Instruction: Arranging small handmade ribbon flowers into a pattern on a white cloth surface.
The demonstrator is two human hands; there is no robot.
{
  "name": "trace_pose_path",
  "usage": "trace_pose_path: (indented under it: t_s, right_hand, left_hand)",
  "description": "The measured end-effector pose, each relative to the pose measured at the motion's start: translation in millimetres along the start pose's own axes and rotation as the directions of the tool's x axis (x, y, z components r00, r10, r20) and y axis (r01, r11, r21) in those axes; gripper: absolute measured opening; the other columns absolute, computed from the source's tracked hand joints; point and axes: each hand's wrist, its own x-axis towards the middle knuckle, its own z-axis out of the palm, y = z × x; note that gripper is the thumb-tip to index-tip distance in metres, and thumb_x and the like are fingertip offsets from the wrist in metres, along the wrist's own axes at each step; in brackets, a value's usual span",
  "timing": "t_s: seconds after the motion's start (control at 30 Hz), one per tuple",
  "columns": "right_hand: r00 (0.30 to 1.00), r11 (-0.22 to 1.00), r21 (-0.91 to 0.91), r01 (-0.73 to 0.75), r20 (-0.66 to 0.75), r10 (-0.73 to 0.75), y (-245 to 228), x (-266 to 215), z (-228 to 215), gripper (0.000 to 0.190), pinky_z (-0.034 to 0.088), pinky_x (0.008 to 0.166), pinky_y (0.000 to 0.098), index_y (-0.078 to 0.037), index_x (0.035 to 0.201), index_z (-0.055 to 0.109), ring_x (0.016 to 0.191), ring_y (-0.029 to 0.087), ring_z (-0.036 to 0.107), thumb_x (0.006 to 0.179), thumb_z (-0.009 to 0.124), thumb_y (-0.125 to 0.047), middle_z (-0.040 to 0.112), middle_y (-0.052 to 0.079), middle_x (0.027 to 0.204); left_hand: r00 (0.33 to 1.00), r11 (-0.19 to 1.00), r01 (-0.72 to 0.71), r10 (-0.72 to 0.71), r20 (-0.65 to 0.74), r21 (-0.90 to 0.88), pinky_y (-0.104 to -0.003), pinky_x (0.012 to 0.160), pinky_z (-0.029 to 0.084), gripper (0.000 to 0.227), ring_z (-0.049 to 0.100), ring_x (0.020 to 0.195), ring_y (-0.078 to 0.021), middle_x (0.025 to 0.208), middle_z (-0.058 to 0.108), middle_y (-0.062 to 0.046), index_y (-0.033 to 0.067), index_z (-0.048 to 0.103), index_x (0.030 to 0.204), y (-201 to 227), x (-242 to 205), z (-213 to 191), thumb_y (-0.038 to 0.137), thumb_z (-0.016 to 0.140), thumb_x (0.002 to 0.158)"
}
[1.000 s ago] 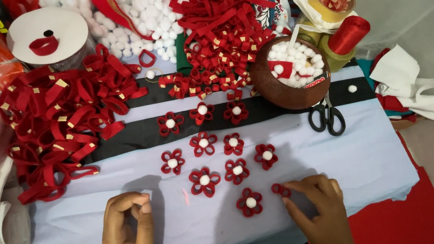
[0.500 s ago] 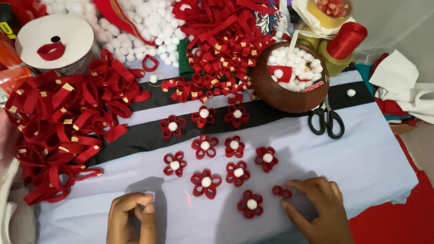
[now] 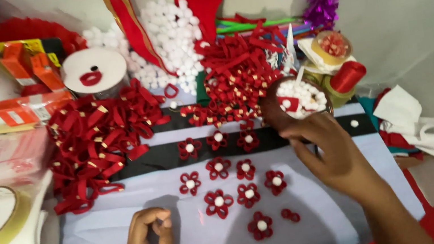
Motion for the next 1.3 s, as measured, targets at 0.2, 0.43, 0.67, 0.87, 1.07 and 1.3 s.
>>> trace_pose_path:
  t_s: [0.2, 0.43, 0.67, 0.87, 1.07, 1.3]
  right_hand:
    - [0.951, 0.958, -0.121, 0.259, 0.204, -0.231, 71.4, 89.9, 79.4, 0.021, 0.048, 0.077, 0.0442, -0.015, 0.101, 0.079, 0.088, 0.031, 0.060, 0.087, 0.067, -0.006, 0.063, 0.007, 0.090]
    - [0.953, 0.858, -0.454, 0.240, 0.280, -0.118, 92.2, 124.2, 144.4, 0.028, 0.049, 0.088, 0.0529, -0.013, 0.110, 0.071, 0.102, 0.036, 0.060, 0.089, 0.068, -0.031, 0.067, 0.012, 0.110]
    - [0.962, 0.935, -0.339, 0.101, 0.274, -0.005, 92.0, 132.0, 128.4, 0.016, 0.051, 0.082, 0.0486, -0.011, 0.091, 0.072, 0.093, 0.032, 0.062, 0.095, 0.060, -0.020, 0.067, 0.009, 0.095]
    - [0.937, 0.956, -0.272, 0.113, 0.349, -0.012, 93.2, 125.2, 103.5, 0.015, 0.048, 0.078, 0.0469, -0.020, 0.086, 0.076, 0.092, 0.031, 0.062, 0.091, 0.062, -0.022, 0.062, 0.007, 0.091]
    - [0.820, 0.927, -0.372, 0.054, 0.546, 0.171, 71.4, 119.2, 95.4, 0.033, 0.039, 0.095, 0.0477, -0.026, 0.108, 0.080, 0.114, 0.027, 0.052, 0.095, 0.051, -0.025, 0.060, 0.002, 0.113]
    - [0.888, 0.952, -0.298, 0.075, 0.454, 0.072, 79.3, 120.6, 97.9, 0.029, 0.039, 0.092, 0.0462, -0.025, 0.116, 0.074, 0.108, 0.028, 0.054, 0.092, 0.057, -0.023, 0.055, 0.003, 0.103]
  left_hand:
    - [0.999, 1.000, 0.015, -0.015, -0.033, -0.008, -0.022, 0.079, 0.045, 0.012, 0.056, 0.076, -0.0109, 0.091, 0.066, 0.001, 0.0113, 0.072, 0.098, -5.1, -1.0, 1.9, 0.016, 0.061, 0.093]
    - [0.996, 1.000, -0.019, 0.018, -0.093, -0.018, -0.021, 0.072, 0.046, 0.010, 0.052, 0.064, -0.0101, 0.088, 0.069, 0.001, 0.0129, 0.073, 0.093, -8.1, -1.0, 9.1, 0.014, 0.063, 0.091]
    - [0.963, 0.974, 0.227, -0.221, -0.152, 0.021, -0.024, 0.070, 0.046, 0.013, 0.055, 0.066, -0.0128, 0.083, 0.070, 0.001, 0.0132, 0.076, 0.085, -6.5, -4.9, 14.6, 0.008, 0.064, 0.084]
    - [0.970, 0.985, 0.170, -0.167, -0.176, 0.001, -0.022, 0.068, 0.045, 0.014, 0.055, 0.065, -0.0117, 0.082, 0.070, 0.001, 0.0129, 0.076, 0.084, -10.6, -4.0, 17.7, 0.009, 0.063, 0.086]
    - [0.971, 0.985, 0.170, -0.160, -0.179, 0.042, -0.023, 0.064, 0.044, 0.012, 0.051, 0.059, -0.0121, 0.079, 0.068, 0.002, 0.0144, 0.075, 0.084, -22.4, -4.5, 18.6, 0.009, 0.065, 0.084]
    - [0.971, 0.977, 0.207, -0.198, -0.136, 0.050, -0.023, 0.065, 0.045, 0.010, 0.052, 0.058, -0.0118, 0.077, 0.066, 0.002, 0.0147, 0.075, 0.084, -21.0, -3.1, 14.8, 0.013, 0.066, 0.088]
